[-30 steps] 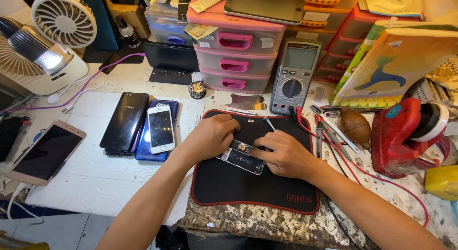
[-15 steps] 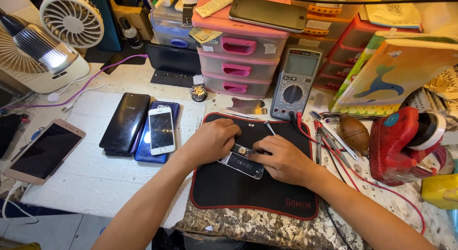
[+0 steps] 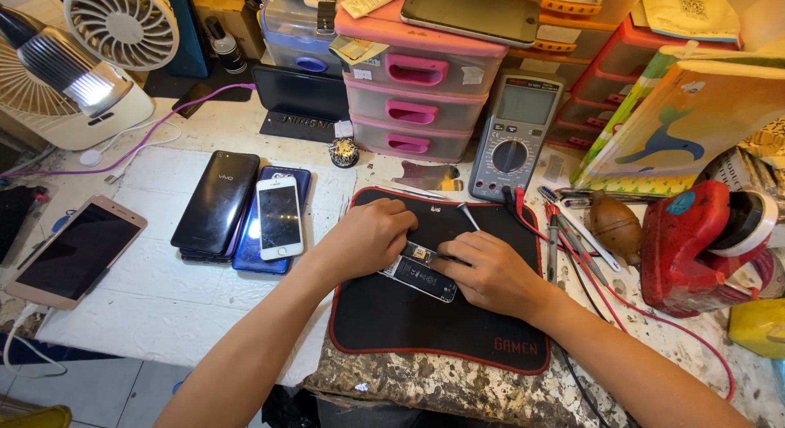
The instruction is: Checking the alignment and installing a motherboard into a smartphone frame
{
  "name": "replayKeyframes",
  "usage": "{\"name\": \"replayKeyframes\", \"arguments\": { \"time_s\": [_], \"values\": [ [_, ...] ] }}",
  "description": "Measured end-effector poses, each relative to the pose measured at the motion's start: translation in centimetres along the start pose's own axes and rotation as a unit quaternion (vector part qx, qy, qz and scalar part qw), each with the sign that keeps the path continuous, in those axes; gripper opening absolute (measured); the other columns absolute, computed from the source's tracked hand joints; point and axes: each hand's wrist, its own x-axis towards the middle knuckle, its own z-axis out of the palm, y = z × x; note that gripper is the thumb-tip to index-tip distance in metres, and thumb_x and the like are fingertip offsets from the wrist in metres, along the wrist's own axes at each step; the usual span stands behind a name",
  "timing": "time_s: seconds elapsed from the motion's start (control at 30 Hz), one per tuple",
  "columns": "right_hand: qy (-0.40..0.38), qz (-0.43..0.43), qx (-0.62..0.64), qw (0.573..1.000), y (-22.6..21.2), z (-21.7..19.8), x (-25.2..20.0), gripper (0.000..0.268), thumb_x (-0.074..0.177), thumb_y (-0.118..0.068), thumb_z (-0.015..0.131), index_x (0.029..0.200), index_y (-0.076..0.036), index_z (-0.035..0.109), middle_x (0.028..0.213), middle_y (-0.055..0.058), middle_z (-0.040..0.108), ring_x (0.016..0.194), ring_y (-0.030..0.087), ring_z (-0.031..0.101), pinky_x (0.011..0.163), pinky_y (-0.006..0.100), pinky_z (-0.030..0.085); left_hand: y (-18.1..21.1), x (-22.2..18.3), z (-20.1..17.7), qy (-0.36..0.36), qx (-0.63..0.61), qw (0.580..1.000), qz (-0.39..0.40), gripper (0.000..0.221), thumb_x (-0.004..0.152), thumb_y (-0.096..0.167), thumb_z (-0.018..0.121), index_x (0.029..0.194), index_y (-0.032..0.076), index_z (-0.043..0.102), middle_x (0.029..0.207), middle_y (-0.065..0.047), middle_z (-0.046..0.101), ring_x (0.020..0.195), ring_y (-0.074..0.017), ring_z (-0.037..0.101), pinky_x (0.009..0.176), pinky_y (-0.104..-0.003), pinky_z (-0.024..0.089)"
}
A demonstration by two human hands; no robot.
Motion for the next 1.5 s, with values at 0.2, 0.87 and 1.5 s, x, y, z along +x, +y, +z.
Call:
{"name": "replayKeyframes", "arguments": {
  "time_s": [0.2, 0.87, 1.5],
  "values": [
    [-0.003, 0.065, 0.082, 0.994, 0.48, 0.03, -0.2, 0.025, 0.09, 0.008, 0.058, 0.094, -0.009, 0.077, 0.097, 0.006, 0.069, 0.086, 0.026, 0.067, 0.073, 0.035, 0.052, 0.06, 0.06, -0.05, -0.007, 0.003, 1.0, -0.009, 0.021, 0.091, 0.006, 0.058, 0.098, 0.0, 0.076, 0.08, -0.015, 0.068, 0.075, -0.0281, 0.069, 0.063, -0.035, 0.06],
    [0.015, 0.079, 0.09, 0.993, -0.03, -0.24, -0.1, 0.029, 0.094, 0.009, 0.054, 0.091, -0.008, 0.078, 0.096, 0.007, 0.071, 0.083, 0.026, 0.068, 0.072, 0.034, 0.053, 0.5, 0.14, -0.41, -0.015, -0.007, 1.0, -0.021, 0.021, 0.092, 0.005, 0.059, 0.102, -0.002, 0.076, 0.082, -0.017, 0.07, 0.075, -0.0282, 0.07, 0.065, -0.034, 0.061],
    [-0.039, 0.044, -0.003, 0.998, -0.33, -0.2, -0.21, 0.021, 0.093, 0.002, 0.06, 0.097, -0.011, 0.076, 0.099, 0.006, 0.068, 0.081, 0.023, 0.064, 0.07, 0.034, 0.051, 0.81, 0.2, -0.69, -0.02, -0.003, 0.999, -0.031, 0.021, 0.093, 0.006, 0.061, 0.104, -0.001, 0.077, 0.086, -0.018, 0.072, 0.078, -0.0288, 0.071, 0.068, -0.036, 0.061]
  ]
}}
